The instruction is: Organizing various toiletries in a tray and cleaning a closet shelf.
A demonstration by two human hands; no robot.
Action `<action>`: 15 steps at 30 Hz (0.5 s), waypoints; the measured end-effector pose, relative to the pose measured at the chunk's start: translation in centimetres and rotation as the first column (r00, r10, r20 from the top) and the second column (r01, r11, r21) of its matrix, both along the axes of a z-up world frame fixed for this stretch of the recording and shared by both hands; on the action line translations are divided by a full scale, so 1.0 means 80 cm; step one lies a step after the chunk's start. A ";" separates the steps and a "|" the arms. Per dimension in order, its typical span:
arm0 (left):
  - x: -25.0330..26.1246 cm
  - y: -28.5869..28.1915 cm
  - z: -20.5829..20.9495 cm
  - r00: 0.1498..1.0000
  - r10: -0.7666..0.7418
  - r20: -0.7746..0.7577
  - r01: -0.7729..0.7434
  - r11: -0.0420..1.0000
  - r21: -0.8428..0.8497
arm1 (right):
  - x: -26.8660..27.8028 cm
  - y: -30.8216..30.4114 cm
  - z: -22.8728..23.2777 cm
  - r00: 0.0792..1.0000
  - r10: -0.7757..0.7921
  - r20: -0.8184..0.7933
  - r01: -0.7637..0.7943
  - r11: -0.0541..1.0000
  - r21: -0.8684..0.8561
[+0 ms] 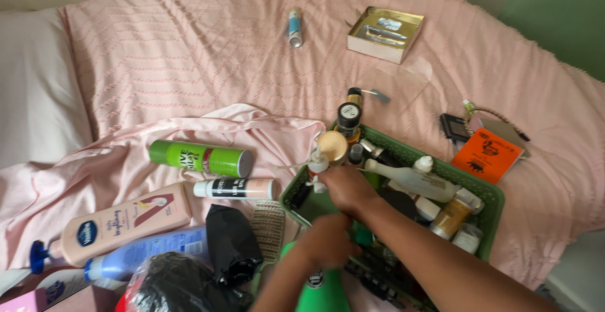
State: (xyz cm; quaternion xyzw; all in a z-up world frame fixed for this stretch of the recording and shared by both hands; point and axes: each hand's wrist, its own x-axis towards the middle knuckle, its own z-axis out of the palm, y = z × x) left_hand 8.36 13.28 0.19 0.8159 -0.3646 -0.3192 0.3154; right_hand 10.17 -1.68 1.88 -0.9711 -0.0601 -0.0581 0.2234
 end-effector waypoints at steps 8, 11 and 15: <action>0.067 0.079 0.080 0.859 0.470 0.203 -0.506 0.840 0.197 | 0.009 0.028 -0.071 0.961 -0.230 -0.152 0.179 0.940 -0.291; 0.073 0.078 0.058 0.788 0.570 0.232 -0.605 0.787 0.120 | 0.007 0.031 -0.105 0.974 -0.218 -0.059 0.189 0.930 -0.316; 0.075 0.062 0.031 0.786 0.581 0.211 -0.603 0.795 0.057 | -0.012 0.038 -0.111 0.988 -0.150 -0.023 0.138 0.954 -0.268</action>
